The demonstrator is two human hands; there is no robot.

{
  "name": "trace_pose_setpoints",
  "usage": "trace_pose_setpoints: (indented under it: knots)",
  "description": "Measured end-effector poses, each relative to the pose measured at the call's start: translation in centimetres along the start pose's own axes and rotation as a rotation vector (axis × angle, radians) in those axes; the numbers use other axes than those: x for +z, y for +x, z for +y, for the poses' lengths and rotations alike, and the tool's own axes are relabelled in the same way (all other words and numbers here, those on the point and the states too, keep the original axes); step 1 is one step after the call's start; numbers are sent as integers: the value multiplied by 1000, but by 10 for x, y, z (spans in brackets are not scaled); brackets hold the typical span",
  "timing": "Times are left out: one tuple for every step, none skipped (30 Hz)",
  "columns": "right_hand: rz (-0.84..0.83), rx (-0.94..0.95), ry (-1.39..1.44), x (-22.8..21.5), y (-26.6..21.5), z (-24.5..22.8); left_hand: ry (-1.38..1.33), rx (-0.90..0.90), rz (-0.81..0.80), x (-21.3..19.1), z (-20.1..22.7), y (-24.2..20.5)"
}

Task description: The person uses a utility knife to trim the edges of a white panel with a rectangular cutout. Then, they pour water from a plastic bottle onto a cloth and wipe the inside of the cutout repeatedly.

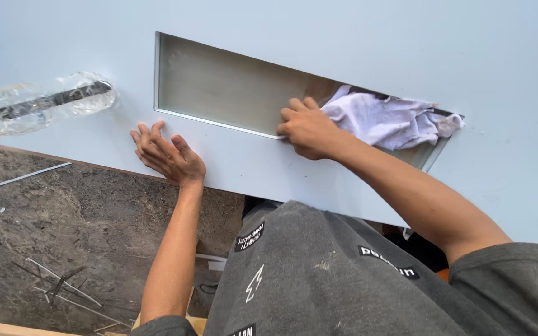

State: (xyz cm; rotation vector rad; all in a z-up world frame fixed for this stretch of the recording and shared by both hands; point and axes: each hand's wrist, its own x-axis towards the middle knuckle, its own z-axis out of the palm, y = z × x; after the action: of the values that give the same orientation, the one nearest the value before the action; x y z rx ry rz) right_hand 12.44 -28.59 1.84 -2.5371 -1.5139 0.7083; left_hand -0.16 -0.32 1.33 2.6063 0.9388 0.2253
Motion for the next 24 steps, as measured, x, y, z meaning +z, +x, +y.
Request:
trace_pose_setpoints:
  knots:
    - [-71,54,6,3,-12,-1,-16,-1,-4,-1,0,-2]
    - [-69,66,1,1,-35,7,-25,8,-5,0,-1,-1]
    - [-146,126,-23,-1,-57,14,-17,9,0,2,-3,1]
    - [-242,186,-36,-3,-86,15,-6,0,-13,0,-6,-6]
    - [-258,198,-31,1,-112,20,-12,1,-33,1,-5,-11]
    - [-333,234,-78,7,-128,27,-40,2,-28,2,-7,-8]
    - [-408,270,-124,12,-144,34,-68,4,-22,2,-9,-3]
    - [-409,277,-122,13,-145,37,-71,9,-28,0,-7,-3]
    - [-423,300,-88,15,-146,39,-87,-2,-29,-1,-5,-2]
    - [-428,317,-58,19,-144,44,-102,-14,-20,-1,-5,0]
    - [-422,319,-60,16,-122,34,-103,-10,-15,-2,-5,-1]
    - [-350,306,66,10,-102,23,-84,-11,-40,-4,-5,-2]
    - [-276,292,191,4,-81,12,-65,-13,-65,-7,-4,-2]
    - [-277,290,195,15,-67,1,-61,-14,-66,-7,-3,-5]
    - [-78,271,264,27,-52,-11,-70,-29,-60,-6,-2,-7]
    - [129,252,331,38,-34,-21,-79,-40,-49,-6,-2,-4]
    - [135,250,334,35,-33,-23,-74,-35,-45,-7,-4,1]
    - [215,267,424,32,-38,-26,-82,-32,-46,-6,-4,0]
    - [296,284,514,29,-45,-28,-90,-28,-47,-5,-4,-1]
    - [301,286,512,33,-57,-26,-91,-23,-45,-5,-5,-1]
    - [291,296,518,37,-69,-25,-93,-29,-48,-5,-6,-2]
    - [283,310,527,42,-82,-25,-94,-29,-55,-5,-7,-2]
    - [291,317,529,41,-90,-19,-95,-19,-56,-4,-7,0]
    - [256,355,432,40,-104,-17,-116,-34,-49,-3,-6,-1]
